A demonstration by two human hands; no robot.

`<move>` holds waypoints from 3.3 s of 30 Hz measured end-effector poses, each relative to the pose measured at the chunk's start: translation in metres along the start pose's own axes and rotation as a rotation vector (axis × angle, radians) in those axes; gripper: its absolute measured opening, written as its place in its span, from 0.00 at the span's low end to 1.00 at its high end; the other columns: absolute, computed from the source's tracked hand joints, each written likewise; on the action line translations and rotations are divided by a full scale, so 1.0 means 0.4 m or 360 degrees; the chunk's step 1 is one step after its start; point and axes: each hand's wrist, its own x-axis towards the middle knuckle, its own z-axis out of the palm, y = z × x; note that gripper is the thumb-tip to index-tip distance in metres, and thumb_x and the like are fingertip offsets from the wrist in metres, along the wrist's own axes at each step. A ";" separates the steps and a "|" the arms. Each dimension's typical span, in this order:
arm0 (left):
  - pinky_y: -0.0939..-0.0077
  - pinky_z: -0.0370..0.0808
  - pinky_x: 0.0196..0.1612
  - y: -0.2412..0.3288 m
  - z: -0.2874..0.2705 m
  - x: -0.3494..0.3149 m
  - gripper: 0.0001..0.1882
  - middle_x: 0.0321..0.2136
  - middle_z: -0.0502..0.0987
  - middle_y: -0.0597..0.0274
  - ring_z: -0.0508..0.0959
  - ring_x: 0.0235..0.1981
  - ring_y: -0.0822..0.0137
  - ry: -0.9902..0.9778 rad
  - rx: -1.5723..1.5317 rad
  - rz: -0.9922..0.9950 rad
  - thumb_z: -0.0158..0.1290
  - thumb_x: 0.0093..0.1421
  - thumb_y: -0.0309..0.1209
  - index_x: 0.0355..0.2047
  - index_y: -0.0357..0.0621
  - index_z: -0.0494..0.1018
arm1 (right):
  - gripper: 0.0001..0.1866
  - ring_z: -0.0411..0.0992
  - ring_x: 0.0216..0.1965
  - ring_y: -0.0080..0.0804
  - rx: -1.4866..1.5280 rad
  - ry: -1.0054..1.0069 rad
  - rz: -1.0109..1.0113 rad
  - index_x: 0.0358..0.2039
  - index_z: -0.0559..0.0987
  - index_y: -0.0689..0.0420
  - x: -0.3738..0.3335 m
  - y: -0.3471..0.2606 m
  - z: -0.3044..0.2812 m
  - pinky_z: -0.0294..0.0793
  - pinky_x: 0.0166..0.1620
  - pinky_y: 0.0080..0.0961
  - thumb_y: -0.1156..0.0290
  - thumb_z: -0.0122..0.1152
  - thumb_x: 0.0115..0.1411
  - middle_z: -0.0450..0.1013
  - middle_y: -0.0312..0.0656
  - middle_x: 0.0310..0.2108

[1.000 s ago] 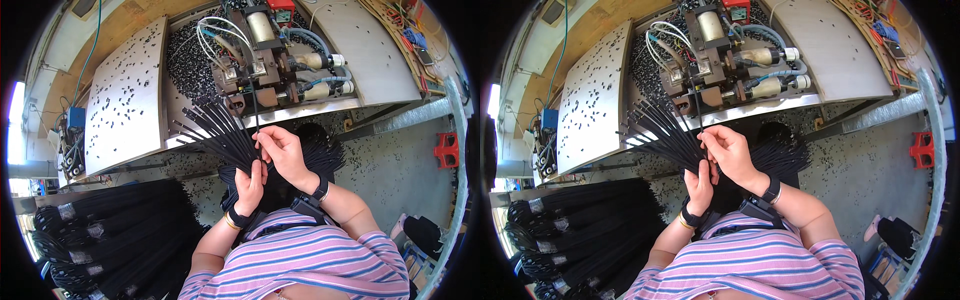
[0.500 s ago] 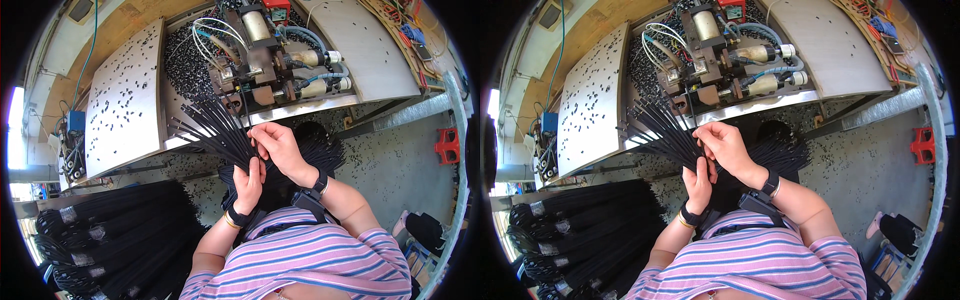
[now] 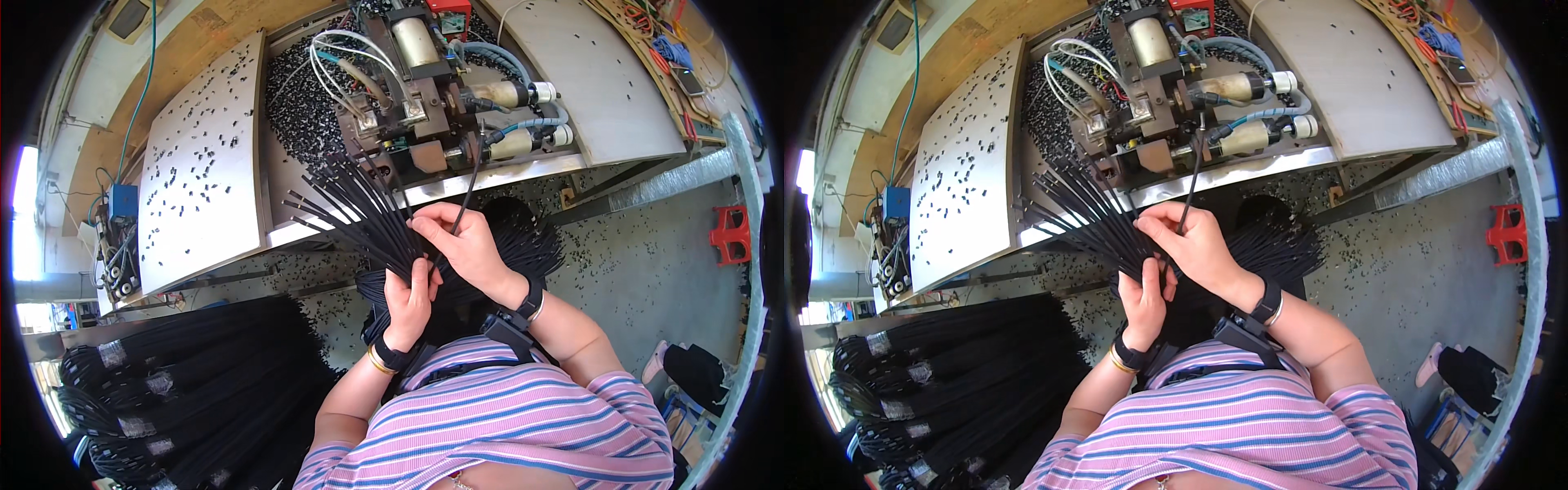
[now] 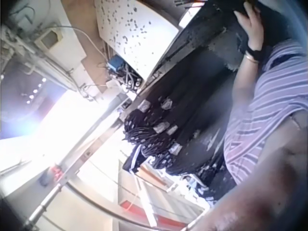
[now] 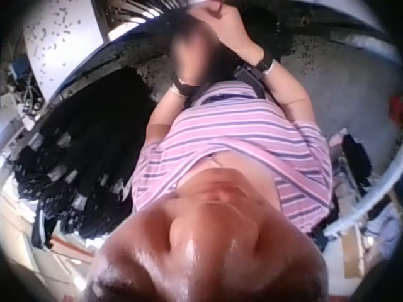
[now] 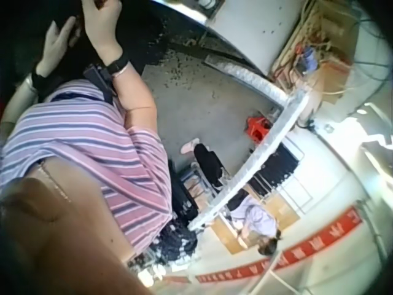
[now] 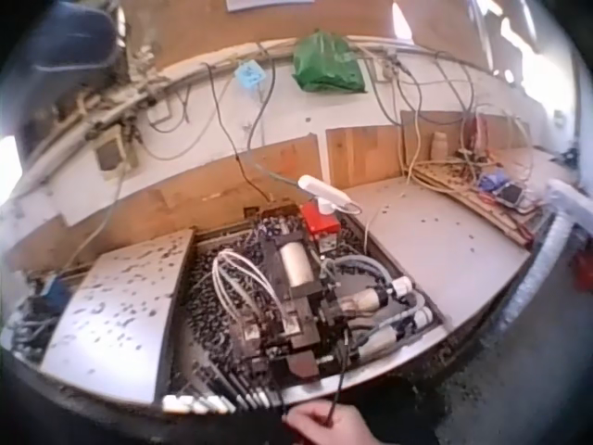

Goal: The person processes and bundles black cables or rods using a semi-automated industrial machine.

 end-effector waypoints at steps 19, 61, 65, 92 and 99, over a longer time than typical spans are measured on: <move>0.90 0.58 0.15 0.025 0.020 0.024 0.06 0.20 0.69 0.68 0.63 0.14 0.82 0.0062 -0.0003 0.0012 0.42 0.67 0.28 0.43 0.41 0.64 | 0.09 0.60 0.18 0.08 0.0057 0.0182 0.0098 0.33 0.79 0.60 0.013 -0.014 0.016 0.58 0.21 0.09 0.67 0.56 0.62 0.73 0.31 0.23; 0.90 0.62 0.15 0.011 0.012 0.032 0.10 0.31 0.72 0.65 0.70 0.20 0.81 -0.0001 -0.0058 0.0011 0.42 0.68 0.29 0.46 0.38 0.65 | 0.09 0.67 0.14 0.14 -0.0060 0.0186 0.0018 0.28 0.78 0.64 0.027 0.000 0.011 0.63 0.15 0.15 0.69 0.58 0.60 0.73 0.34 0.19; 0.90 0.61 0.15 0.015 0.016 0.033 0.10 0.28 0.73 0.64 0.68 0.18 0.81 0.0017 -0.0024 0.0017 0.42 0.68 0.29 0.45 0.38 0.66 | 0.10 0.66 0.13 0.15 -0.0045 0.0147 0.0103 0.30 0.77 0.63 0.029 -0.007 0.011 0.62 0.14 0.15 0.68 0.58 0.60 0.73 0.34 0.18; 0.89 0.58 0.16 -0.007 0.017 0.008 0.09 0.22 0.73 0.62 0.65 0.14 0.81 -0.0002 0.0031 0.0077 0.41 0.68 0.30 0.43 0.37 0.68 | 0.09 0.69 0.17 0.15 0.0009 0.0175 0.0190 0.30 0.78 0.62 0.007 -0.011 0.006 0.65 0.17 0.14 0.69 0.59 0.59 0.75 0.34 0.22; 0.89 0.58 0.16 -0.004 0.015 0.017 0.09 0.22 0.73 0.62 0.63 0.14 0.81 -0.0006 -0.0012 0.0060 0.40 0.69 0.30 0.42 0.38 0.67 | 0.10 0.67 0.14 0.15 0.0083 0.0081 0.0186 0.33 0.78 0.62 0.021 -0.003 0.006 0.64 0.15 0.14 0.68 0.59 0.60 0.73 0.34 0.20</move>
